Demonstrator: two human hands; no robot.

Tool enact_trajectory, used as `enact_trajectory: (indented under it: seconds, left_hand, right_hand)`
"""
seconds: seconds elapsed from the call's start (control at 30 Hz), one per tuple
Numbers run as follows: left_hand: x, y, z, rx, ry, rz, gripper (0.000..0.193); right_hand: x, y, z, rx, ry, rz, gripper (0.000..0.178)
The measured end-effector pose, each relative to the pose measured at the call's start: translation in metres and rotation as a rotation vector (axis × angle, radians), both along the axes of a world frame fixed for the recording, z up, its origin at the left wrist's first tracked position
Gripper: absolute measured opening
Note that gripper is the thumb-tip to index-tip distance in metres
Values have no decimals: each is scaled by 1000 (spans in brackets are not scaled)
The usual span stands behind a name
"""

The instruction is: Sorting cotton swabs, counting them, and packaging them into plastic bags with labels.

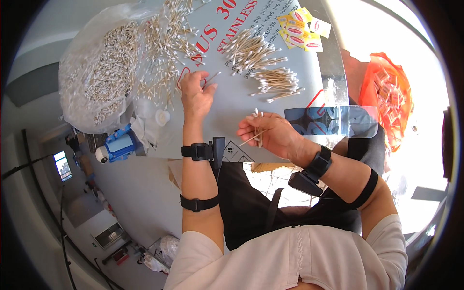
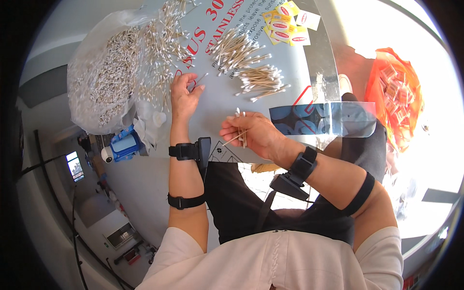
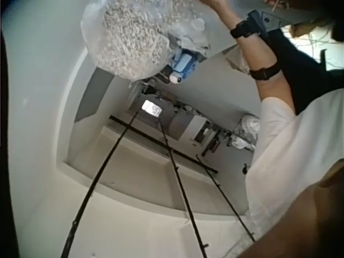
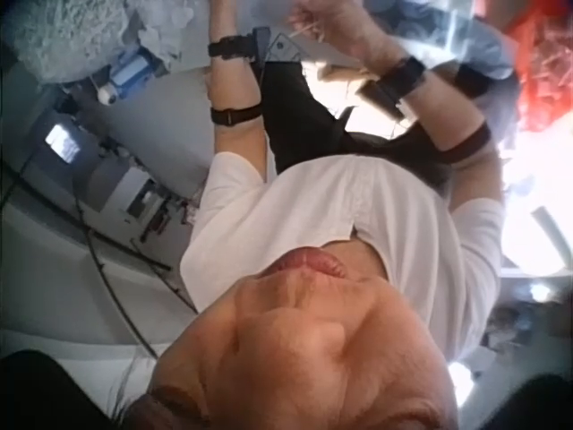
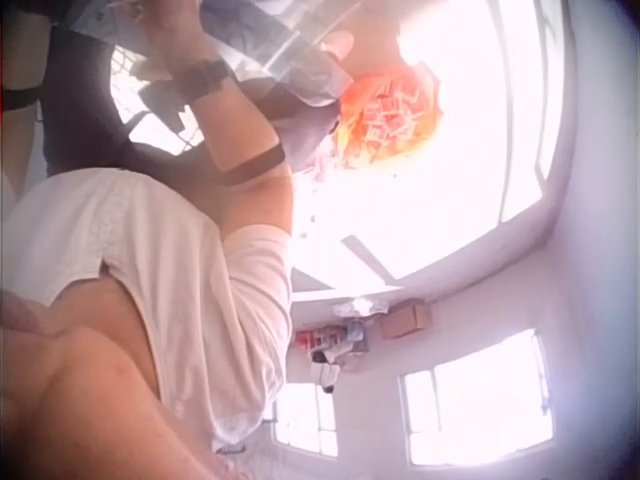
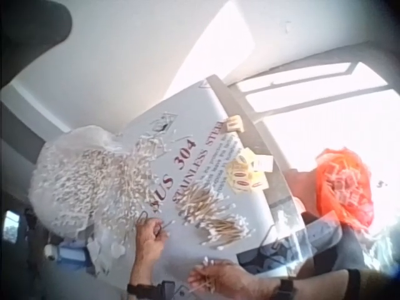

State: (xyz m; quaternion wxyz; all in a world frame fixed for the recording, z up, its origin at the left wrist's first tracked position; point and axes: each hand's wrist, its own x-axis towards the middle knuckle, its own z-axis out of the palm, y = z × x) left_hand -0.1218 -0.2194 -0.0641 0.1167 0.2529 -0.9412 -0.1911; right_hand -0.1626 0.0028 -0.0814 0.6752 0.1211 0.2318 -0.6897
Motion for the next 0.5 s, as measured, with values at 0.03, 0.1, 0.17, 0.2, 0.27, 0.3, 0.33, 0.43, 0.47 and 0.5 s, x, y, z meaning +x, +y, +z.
enact_trajectory:
  seconds: [0.03,0.1,0.17,0.2,0.27,0.3,0.33,0.43,0.47,0.5]
  left_hand:
    - [2,0,-3,0,2,4,21]
    - [3,-1,-8,-2,-39,-37,18]
    - [3,-1,-11,-65,-15,-64,17]
    - [1,0,-12,-129,6,-95,17]
    - [-2,5,-13,-58,35,-33,16]
    - [-4,6,-11,10,61,25,15]
    - [-6,6,-10,11,64,27,15]
    - [-25,11,4,34,110,-12,12]
    - [-35,16,12,100,70,14,11]
    - [-43,19,16,162,30,42,9]
  right_hand:
    - [0,0,0,-1,11,4,23]
    - [-1,-1,2,3,13,14,23]
    - [-1,-1,3,10,17,23,23]
    - [-1,-1,3,10,13,21,22]
    - [0,-1,2,11,12,20,21]
    - [0,-1,3,7,15,19,21]
    - [0,-1,3,3,17,17,21]
    - [0,-1,3,11,28,21,21]
    - [-1,0,3,15,30,19,21]
    - [-1,0,4,16,22,20,20]
